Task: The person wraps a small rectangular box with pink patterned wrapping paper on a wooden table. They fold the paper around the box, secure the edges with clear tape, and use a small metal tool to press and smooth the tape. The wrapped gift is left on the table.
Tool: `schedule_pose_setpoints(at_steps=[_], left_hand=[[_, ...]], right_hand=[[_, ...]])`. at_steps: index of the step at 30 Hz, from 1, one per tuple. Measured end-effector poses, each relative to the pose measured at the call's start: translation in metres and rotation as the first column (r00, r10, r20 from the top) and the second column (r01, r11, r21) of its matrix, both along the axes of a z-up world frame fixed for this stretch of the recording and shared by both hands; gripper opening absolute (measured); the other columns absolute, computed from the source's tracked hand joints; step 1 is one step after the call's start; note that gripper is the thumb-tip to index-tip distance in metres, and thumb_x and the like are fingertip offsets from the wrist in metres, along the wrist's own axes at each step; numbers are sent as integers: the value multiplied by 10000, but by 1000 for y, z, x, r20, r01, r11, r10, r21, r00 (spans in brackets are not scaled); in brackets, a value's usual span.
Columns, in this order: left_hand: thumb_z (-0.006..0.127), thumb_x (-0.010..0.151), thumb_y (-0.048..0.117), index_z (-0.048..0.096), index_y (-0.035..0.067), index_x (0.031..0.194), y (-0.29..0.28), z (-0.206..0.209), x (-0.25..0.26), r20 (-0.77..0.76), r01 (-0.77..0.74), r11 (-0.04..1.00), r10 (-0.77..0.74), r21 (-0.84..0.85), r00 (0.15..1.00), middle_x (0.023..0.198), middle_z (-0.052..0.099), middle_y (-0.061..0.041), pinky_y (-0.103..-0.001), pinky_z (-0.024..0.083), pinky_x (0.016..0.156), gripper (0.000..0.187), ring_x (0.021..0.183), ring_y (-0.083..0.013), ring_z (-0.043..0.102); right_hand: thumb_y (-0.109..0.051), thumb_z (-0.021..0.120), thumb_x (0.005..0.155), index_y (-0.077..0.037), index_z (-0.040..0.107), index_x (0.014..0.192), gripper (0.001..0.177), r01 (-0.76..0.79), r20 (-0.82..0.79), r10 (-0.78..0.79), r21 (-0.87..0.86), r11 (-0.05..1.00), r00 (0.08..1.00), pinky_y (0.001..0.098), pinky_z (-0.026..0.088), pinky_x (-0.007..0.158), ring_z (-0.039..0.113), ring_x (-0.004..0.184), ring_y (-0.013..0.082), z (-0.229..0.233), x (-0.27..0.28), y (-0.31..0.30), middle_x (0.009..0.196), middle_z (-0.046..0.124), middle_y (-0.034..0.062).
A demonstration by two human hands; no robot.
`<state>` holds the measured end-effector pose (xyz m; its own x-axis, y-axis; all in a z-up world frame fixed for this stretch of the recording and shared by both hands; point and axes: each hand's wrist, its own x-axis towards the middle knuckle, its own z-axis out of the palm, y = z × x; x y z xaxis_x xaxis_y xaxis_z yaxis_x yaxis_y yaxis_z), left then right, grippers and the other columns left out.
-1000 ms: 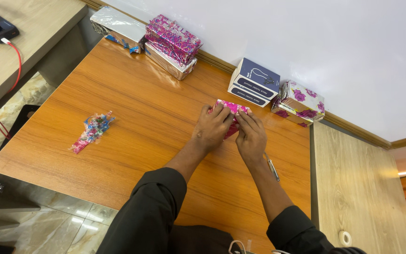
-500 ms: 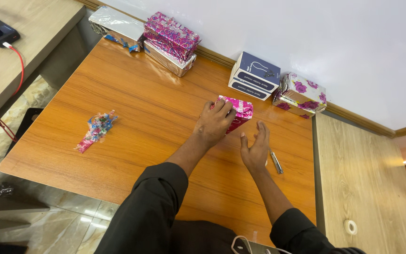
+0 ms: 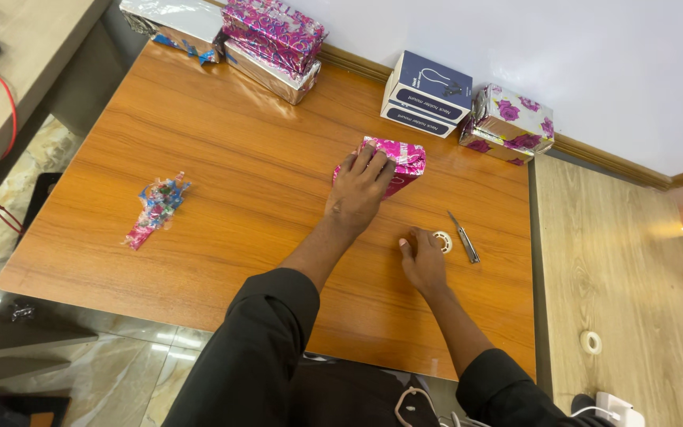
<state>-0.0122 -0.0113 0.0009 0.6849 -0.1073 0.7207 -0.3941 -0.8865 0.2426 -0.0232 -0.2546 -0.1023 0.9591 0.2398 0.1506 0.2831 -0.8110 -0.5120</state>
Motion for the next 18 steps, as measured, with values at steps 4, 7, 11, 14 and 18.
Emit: schedule_pose_setpoints(at_steps=[4, 7, 11, 14, 18], left_hand=[[700, 825, 18, 646, 7, 1248, -4, 1, -1, -32, -20, 1000, 20, -8, 999, 1319, 548, -140, -526, 451, 1108, 427, 1356, -351, 489], [693, 842, 9, 639, 13, 1258, -8, -4, 0, -37, -24, 999, 23, -39, 999, 1340, 543, -137, -533, 442, 1122, 419, 1382, -351, 474], [694, 847, -8, 634, 19, 1276, -16, -8, 4, -57, -32, 997, 27, -74, 998, 1358, 538, -132, -538, 431, 1141, 434, 1390, -344, 467], [715, 850, -16, 628, 24, 1291, -24, -10, 6, -46, -43, 994, 38, -103, 998, 1363, 534, -127, -533, 421, 1162, 451, 1400, -345, 462], [740, 779, 9, 613, -4, 1290, -18, -8, 4, -65, -3, 993, -5, -118, 998, 1355, 529, -163, -540, 392, 1160, 527, 1388, -382, 450]], right_hand=[[-245, 664, 942, -8, 575, 1317, 453, 141, 320, -92, -137, 980, 943, 534, 317, 1140, 448, 1360, 380, 2, -16, -1, 1409, 553, 166], [-288, 673, 920, 10, 506, 1391, 582, 269, 306, -220, -125, 955, 926, 589, 215, 1137, 363, 1402, 394, -6, -26, -12, 1482, 470, 191], [-328, 670, 956, 13, 457, 1437, 627, 331, 247, -291, -144, 933, 925, 616, 170, 1163, 344, 1412, 397, -22, -25, -30, 1489, 447, 198], [-317, 675, 953, -7, 471, 1430, 605, 321, 225, -282, -164, 933, 933, 618, 174, 1172, 344, 1411, 395, -31, -17, -43, 1482, 459, 192], [-239, 665, 915, 23, 515, 1375, 550, 288, 247, -260, -84, 954, 934, 598, 222, 1191, 378, 1400, 383, -39, -9, -40, 1463, 471, 193]])
